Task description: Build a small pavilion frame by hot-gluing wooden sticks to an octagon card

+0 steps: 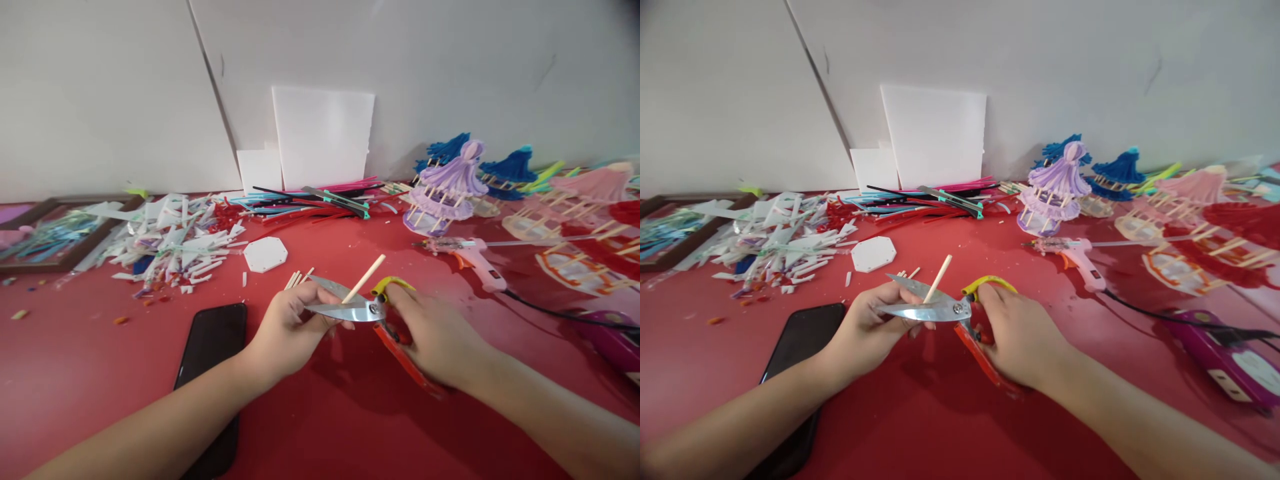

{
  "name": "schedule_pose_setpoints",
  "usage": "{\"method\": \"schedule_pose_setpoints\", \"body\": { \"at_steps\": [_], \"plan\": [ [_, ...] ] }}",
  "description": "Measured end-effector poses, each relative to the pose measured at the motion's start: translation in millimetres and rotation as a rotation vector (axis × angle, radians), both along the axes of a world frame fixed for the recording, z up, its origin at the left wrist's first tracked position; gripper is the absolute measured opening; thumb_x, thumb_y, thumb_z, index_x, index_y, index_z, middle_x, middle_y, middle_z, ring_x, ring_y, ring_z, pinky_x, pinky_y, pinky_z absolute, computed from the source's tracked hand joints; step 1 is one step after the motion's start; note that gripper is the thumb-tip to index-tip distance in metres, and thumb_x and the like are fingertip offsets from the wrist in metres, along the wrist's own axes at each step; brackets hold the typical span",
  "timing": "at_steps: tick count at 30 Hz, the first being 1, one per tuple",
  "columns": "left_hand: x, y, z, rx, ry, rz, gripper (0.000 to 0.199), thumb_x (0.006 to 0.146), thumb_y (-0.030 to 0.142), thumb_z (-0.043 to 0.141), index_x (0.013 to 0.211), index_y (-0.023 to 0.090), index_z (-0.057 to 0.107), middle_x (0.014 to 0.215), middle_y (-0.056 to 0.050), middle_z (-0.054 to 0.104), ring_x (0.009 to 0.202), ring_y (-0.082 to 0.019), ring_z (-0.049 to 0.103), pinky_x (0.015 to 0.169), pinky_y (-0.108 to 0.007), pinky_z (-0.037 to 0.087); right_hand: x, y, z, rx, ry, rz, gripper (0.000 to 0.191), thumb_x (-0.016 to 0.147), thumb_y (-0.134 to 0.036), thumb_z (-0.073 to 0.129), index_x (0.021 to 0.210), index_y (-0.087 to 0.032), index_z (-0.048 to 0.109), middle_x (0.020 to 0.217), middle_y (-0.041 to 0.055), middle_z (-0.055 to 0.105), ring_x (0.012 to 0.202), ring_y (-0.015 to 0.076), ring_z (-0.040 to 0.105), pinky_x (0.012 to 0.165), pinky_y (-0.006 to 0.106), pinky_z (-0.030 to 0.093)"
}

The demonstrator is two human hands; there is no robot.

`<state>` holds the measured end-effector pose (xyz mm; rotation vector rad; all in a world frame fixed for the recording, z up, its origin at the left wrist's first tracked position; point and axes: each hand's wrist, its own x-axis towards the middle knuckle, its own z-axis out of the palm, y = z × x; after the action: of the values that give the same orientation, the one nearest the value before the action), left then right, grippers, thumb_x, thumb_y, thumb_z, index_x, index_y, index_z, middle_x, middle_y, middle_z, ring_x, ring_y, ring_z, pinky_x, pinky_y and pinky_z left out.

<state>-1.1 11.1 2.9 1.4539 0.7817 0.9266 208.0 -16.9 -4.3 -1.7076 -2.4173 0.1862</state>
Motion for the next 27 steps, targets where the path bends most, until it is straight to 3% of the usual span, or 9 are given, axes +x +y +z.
{"method": "schedule_pose_setpoints", "body": {
  "at_steps": [4,11,22,27],
  "plan": [
    [-2.8,-0.6,-3.9,0.035,0.062,-0.035,0.020,0.076,0.001,0.049,0.079,0.017,0.061,0.072,0.000,0.069,0.056,-0.008,0.057,0.052,-0.019,0.043,-2.3,-0.2,2.7,0.057,0.023,0.019,0.017,0.077,-0.030,0.047,0.089,-0.018,0.046,0.081,0.0094,0.061,0.069,0.0229,0.059,0.055,0.029,0.039],
    [-4.0,-1.6,-5.1,0.164,0.068,-0.029,0.016,0.079,0.003,0.049,0.078,0.017,0.058,0.079,-0.003,0.068,0.073,-0.012,0.064,0.063,-0.022,0.047,-2.9,-1.7,2.3,0.017,0.110,0.039,0.017,0.077,-0.030,0.046,0.089,-0.019,0.047,0.082,0.0100,0.062,0.069,0.0232,0.059,0.056,0.031,0.041],
    [-4.7,-0.7,-4.9,0.165,0.107,-0.065,0.022,0.077,-0.002,0.046,0.079,0.017,0.056,0.072,0.000,0.065,0.068,-0.010,0.060,0.063,-0.020,0.045,-3.7,-2.7,-3.5,-0.023,0.115,0.057,0.019,0.074,-0.029,0.044,0.089,-0.018,0.044,0.081,0.0111,0.063,0.068,0.0233,0.059,0.056,0.031,0.041],
    [-5.2,-0.8,-6.9,0.165,0.103,-0.073,0.012,0.085,0.009,0.047,0.080,0.017,0.054,0.070,-0.001,0.063,0.065,-0.010,0.058,0.059,-0.021,0.044,-3.8,-2.9,-4.0,-0.039,0.127,0.063,0.019,0.074,-0.028,0.043,0.091,-0.018,0.044,0.080,0.0106,0.063,0.066,0.0219,0.059,0.056,0.030,0.040]
  ]
}}
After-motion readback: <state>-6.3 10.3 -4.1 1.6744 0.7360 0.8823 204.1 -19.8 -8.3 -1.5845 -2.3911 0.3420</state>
